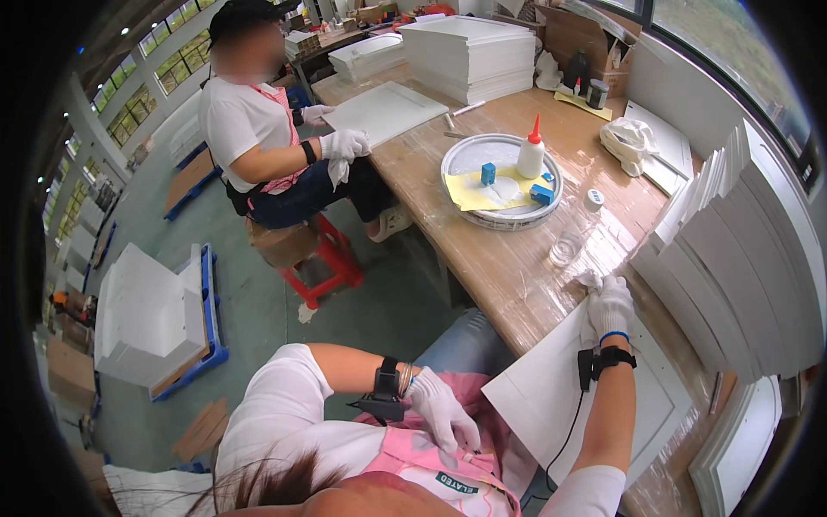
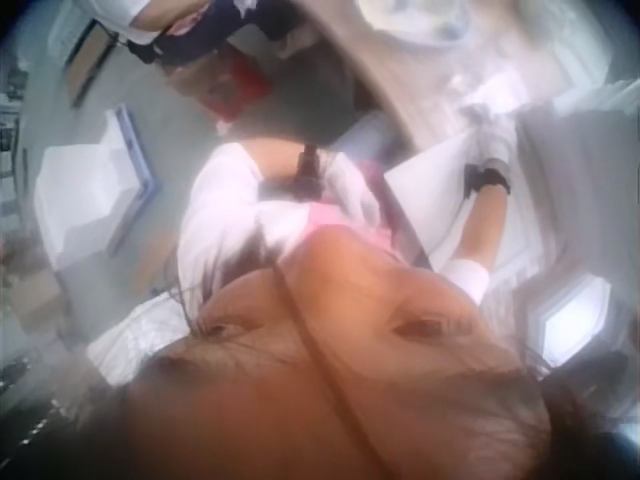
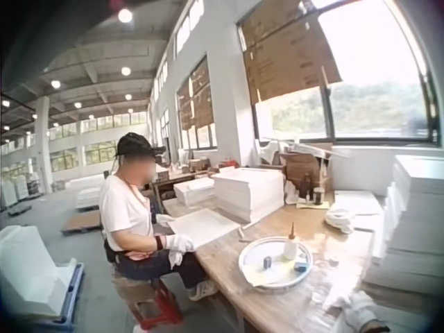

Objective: Cleaning and inspecting white furniture door panels at a factory workbench using cloths, sponges, and scrapers.

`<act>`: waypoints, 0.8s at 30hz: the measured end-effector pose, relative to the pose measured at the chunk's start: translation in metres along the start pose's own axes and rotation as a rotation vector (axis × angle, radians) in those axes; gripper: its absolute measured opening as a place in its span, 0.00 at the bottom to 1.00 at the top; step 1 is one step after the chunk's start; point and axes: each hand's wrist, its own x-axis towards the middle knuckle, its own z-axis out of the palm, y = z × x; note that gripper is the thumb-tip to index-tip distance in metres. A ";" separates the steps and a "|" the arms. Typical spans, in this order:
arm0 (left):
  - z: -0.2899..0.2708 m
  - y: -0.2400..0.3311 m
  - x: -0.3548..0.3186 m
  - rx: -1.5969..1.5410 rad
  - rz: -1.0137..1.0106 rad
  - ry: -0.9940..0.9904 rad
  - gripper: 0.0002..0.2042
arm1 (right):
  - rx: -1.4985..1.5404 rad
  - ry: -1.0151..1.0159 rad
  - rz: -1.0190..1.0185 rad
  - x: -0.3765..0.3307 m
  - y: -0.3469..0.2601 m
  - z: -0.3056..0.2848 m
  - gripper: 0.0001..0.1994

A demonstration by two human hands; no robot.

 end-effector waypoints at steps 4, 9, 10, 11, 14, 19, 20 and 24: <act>-0.017 0.022 -0.056 -0.200 0.196 0.244 0.39 | 0.026 0.047 -0.015 -0.001 0.007 -0.001 0.15; -0.040 0.044 -0.155 -0.331 1.330 0.911 0.30 | 0.064 0.086 0.007 0.000 0.017 -0.007 0.14; -0.041 0.032 -0.171 -0.473 1.579 1.084 0.25 | 0.048 0.087 0.001 0.002 0.013 -0.002 0.14; -0.038 0.016 -0.190 -0.545 1.595 1.140 0.24 | 0.067 0.090 0.003 0.005 0.008 0.002 0.15; -0.027 -0.009 -0.174 -0.696 1.219 1.277 0.23 | 0.064 -0.015 0.039 0.008 -0.010 0.000 0.18; -0.018 -0.003 -0.049 -0.791 0.383 0.925 0.23 | 0.023 -0.103 0.122 0.005 -0.003 -0.012 0.17; -0.018 0.002 -0.030 -0.779 0.357 0.824 0.23 | 0.018 -0.095 0.132 0.002 0.000 -0.016 0.17; -0.030 0.014 0.020 -0.655 0.206 0.689 0.18 | 0.031 -0.050 0.121 -0.013 -0.007 -0.013 0.16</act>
